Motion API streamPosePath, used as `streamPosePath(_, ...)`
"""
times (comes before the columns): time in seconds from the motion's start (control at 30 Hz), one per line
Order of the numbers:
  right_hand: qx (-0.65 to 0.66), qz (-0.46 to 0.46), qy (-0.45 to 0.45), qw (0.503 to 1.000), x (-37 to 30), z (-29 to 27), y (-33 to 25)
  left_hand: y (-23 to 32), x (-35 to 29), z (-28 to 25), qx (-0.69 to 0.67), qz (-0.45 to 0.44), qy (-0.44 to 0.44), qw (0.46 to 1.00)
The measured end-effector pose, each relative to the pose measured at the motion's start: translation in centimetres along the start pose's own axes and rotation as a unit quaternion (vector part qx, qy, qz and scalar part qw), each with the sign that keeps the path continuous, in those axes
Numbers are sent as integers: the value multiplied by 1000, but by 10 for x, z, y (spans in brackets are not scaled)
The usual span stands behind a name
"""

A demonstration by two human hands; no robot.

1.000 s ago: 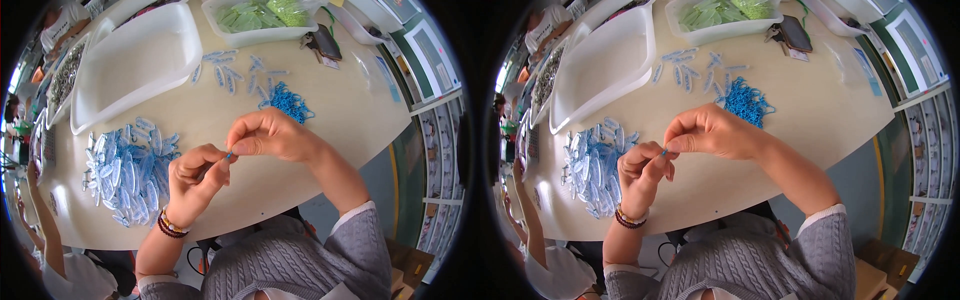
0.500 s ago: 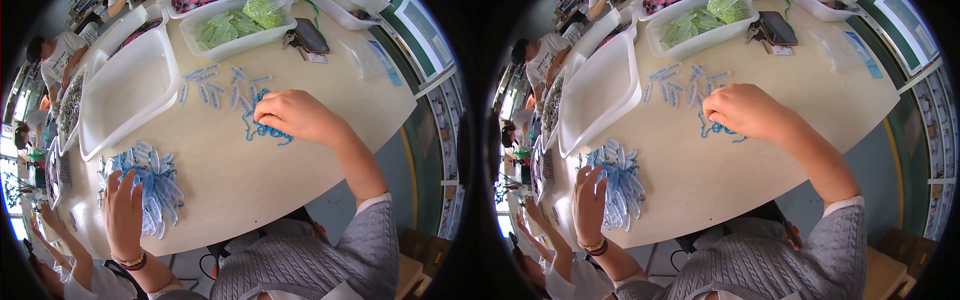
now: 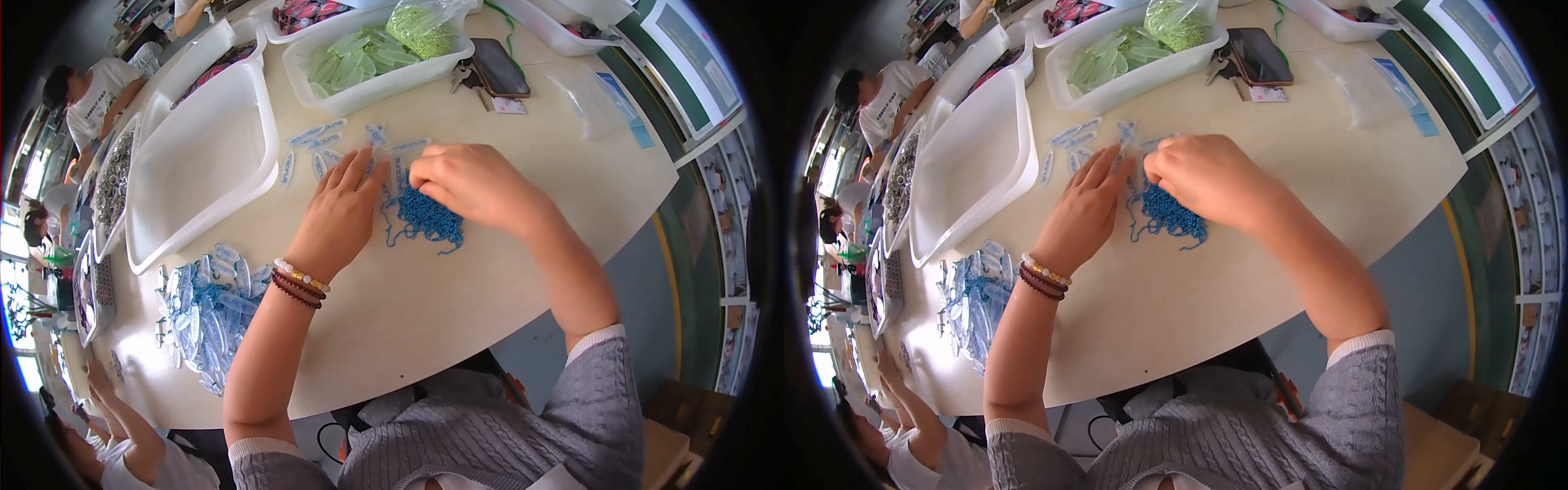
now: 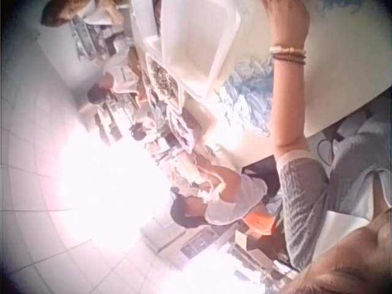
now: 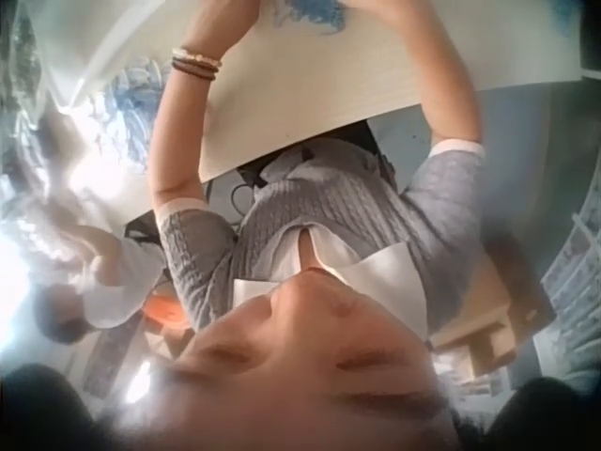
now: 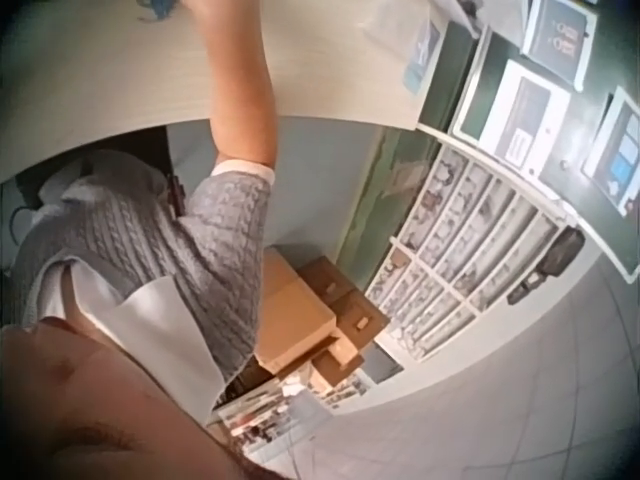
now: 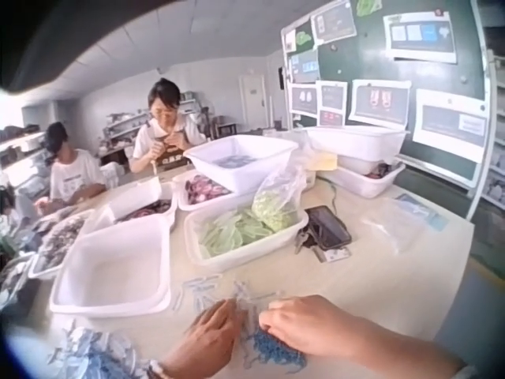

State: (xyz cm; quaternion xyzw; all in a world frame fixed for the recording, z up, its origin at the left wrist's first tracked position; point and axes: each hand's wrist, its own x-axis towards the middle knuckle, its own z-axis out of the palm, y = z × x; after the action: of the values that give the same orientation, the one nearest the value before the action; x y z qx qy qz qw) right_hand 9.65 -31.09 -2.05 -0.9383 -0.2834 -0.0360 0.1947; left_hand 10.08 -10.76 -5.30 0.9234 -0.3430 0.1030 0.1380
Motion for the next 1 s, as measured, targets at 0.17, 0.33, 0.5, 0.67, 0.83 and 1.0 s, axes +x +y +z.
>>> streamPosePath(0.17, 1, 9, 2, 1000, -4, 4, 4, -1, -12, -2, -9, -7, -16, 1000)
streamPosePath(0.33, 17, 10, 7, 1000, -3, 6, 14, 4, -34, -20, -17, -2, -40, 999)
streamPosePath(0.5, -49, 4, -18, 999, 0, 15, 13, 13, -53, -24, -43, -86, 8, 995)
streamPosePath(0.67, 19, 1, 4, 1000, -3, 7, 5, 7, -65, -29, -123, -111, 74, 983)
streamPosePath(0.83, 165, 7, 1, 986, -3, -18, -10, 16, -81, -34, -390, -204, 73, 895)
streamPosePath(1.0, 465, 78, -63, 880, -5, -18, -27, 35, -87, -43, -635, -249, 43, 730)
